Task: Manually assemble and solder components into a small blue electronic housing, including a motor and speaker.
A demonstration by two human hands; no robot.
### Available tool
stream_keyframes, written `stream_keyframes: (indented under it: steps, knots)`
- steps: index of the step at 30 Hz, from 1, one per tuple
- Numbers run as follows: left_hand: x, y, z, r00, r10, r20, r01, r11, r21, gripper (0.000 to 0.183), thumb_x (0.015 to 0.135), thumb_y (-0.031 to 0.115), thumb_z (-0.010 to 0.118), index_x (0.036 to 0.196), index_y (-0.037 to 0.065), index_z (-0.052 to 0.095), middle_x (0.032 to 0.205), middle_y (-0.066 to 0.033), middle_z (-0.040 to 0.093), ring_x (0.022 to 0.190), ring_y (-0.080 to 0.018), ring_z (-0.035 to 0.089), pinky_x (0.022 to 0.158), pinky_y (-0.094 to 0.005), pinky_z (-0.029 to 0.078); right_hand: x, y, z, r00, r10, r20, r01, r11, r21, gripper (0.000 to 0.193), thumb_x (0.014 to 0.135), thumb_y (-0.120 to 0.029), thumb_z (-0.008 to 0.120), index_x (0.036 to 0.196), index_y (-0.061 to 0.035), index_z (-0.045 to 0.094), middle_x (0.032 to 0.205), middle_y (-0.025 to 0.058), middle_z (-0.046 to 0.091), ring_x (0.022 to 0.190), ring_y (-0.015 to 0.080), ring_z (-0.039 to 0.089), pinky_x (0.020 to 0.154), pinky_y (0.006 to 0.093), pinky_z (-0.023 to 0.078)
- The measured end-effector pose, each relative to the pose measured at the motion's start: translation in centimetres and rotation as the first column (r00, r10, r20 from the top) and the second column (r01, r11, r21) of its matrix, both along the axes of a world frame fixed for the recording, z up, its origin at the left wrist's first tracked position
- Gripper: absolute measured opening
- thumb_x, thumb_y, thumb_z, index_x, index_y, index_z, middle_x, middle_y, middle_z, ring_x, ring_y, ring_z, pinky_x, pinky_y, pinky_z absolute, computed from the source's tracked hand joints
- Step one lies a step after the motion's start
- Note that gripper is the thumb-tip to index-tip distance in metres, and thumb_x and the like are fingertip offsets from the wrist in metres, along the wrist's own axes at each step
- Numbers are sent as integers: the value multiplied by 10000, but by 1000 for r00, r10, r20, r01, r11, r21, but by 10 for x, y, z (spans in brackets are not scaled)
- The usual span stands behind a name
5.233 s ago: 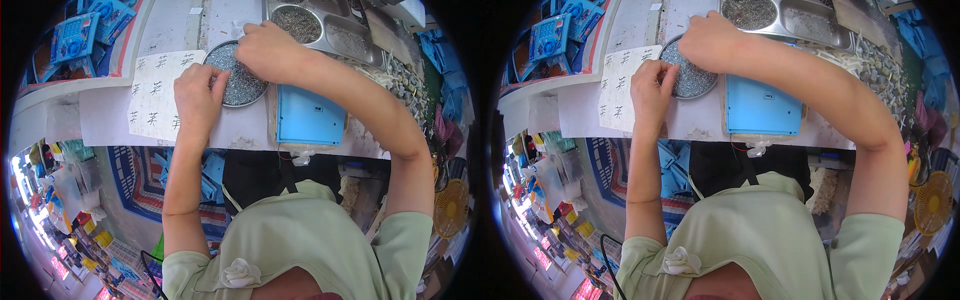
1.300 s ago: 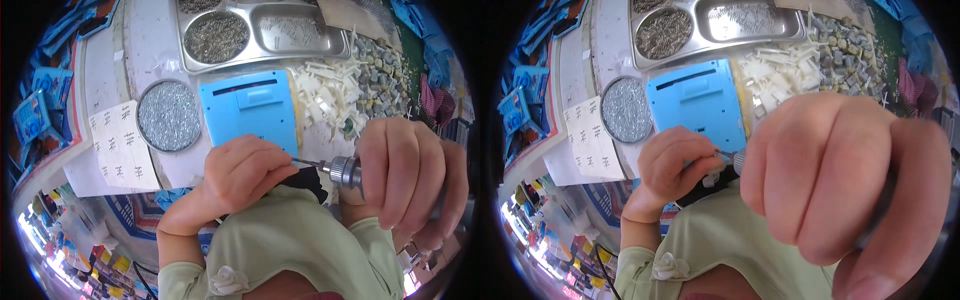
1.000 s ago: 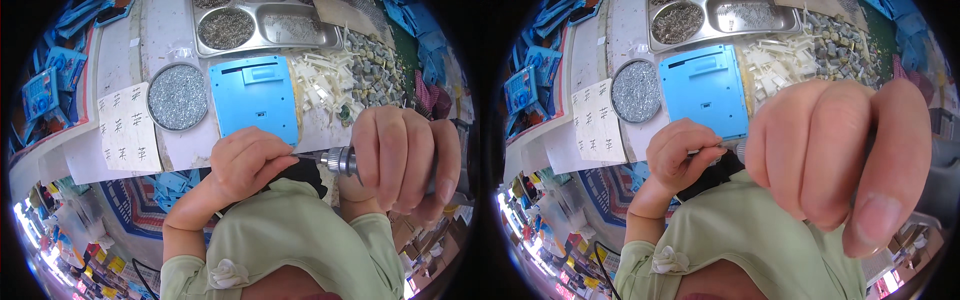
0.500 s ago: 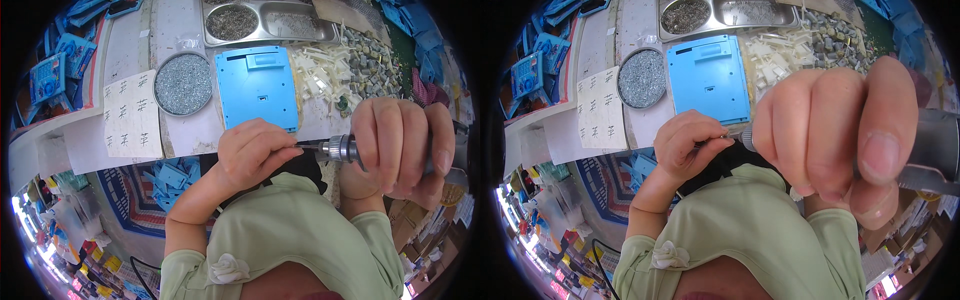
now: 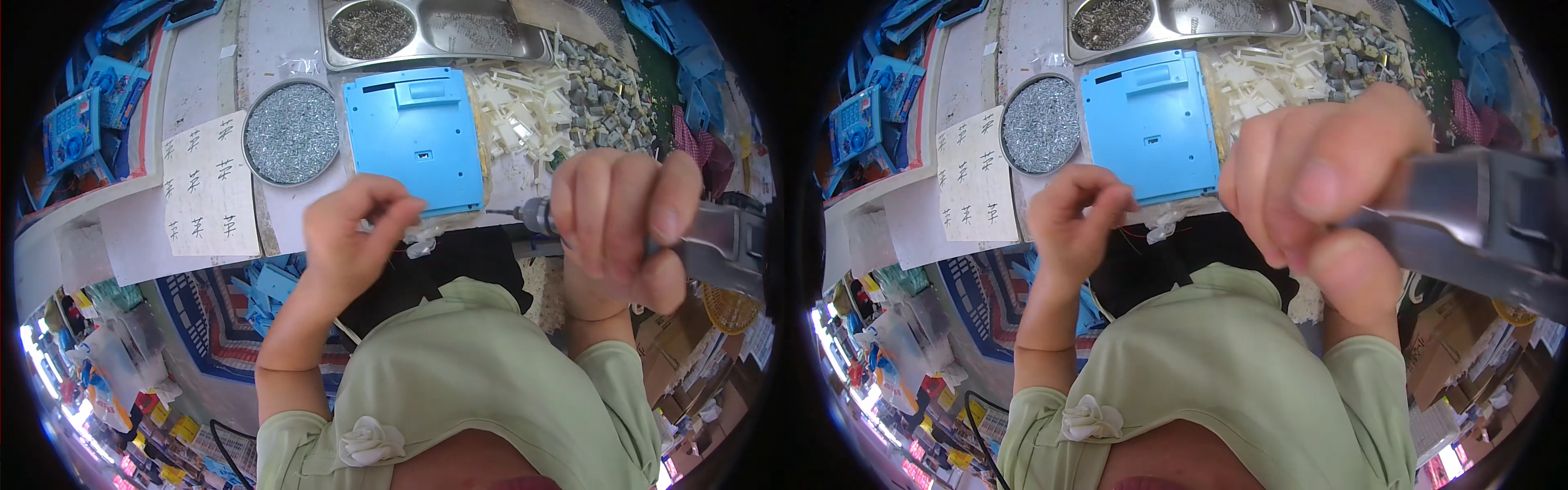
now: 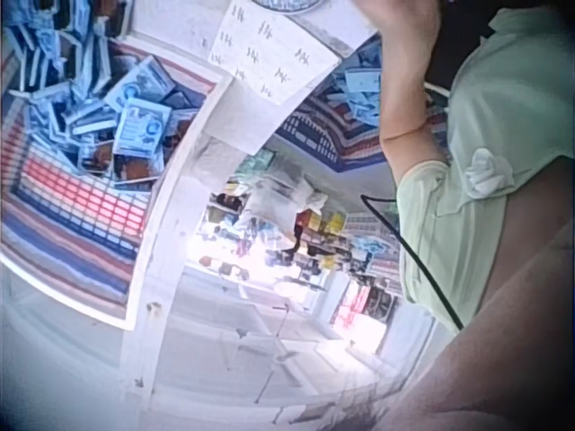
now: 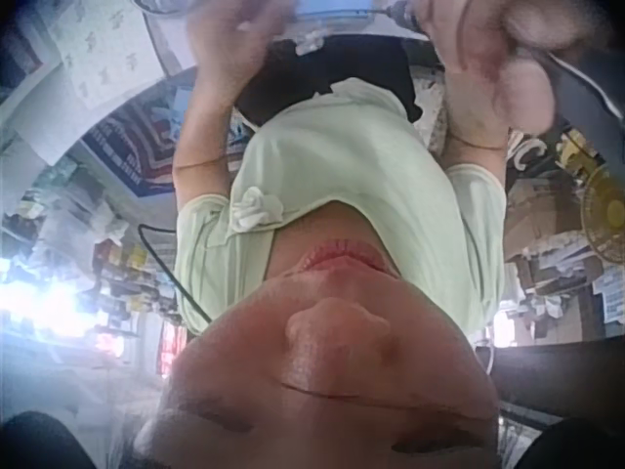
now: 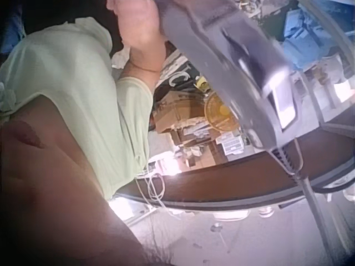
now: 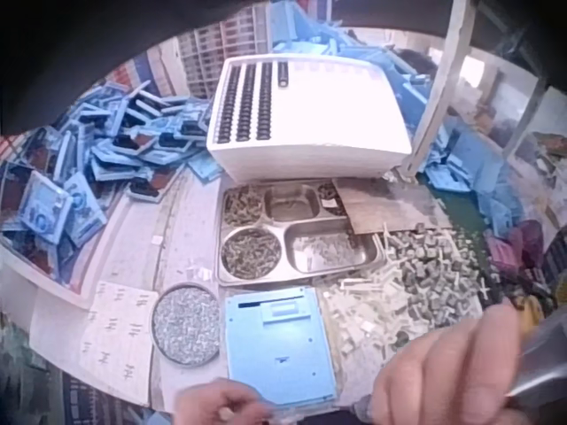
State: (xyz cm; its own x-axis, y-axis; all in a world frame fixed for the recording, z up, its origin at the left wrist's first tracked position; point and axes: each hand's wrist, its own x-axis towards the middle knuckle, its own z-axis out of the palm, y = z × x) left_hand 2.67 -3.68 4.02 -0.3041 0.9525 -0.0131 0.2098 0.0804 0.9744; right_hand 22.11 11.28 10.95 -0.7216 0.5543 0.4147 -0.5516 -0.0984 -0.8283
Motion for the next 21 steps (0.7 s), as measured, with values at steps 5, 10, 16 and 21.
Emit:
stream_keyframes:
  steps: [5, 10, 16, 21]
  knots:
    - [1, -8, -4, 934, -61, 351, 78, 996, -33, 95, 968, -20, 674, 1058, -49, 668, 945, -127, 755, 821, -145, 721, 738, -267, 587, -1, -2, -17, 999, -3, 48, 2, 1000, 24, 260, 959, -273, 717, 1141, -169, 563, 692, -83, 557, 598, 73, 522, 594, 247, 421]
    - [25, 1, -4, 965, -223, -139, 233, 971, 57, 225, 953, -14, 691, 1177, -20, 698, 954, -124, 771, 874, -154, 754, 752, -267, 587, -1, -1, -8, 998, 34, 44, -36, 998, 45, 249, 955, -267, 707, 1146, -191, 567, 702, -100, 566, 598, 56, 528, 590, 235, 408]
    - [26, -12, -3, 948, -255, -192, 259, 966, 0, 140, 922, 4, 732, 1057, 9, 696, 807, -73, 711, 690, -105, 671, 616, -250, 513, 5, 1, -1, 996, 55, 75, -59, 997, 49, 238, 952, -267, 700, 1144, -212, 571, 708, -116, 568, 591, 38, 521, 585, 221, 392]
    - [31, -31, 1, 981, -194, 28, 196, 973, -124, 75, 921, -14, 706, 990, 10, 690, 859, -53, 676, 696, -93, 608, 627, -253, 496, 3, -4, -6, 997, 33, 71, -36, 998, 46, 233, 959, -288, 691, 1146, -220, 570, 699, -124, 553, 585, 34, 504, 585, 219, 382]
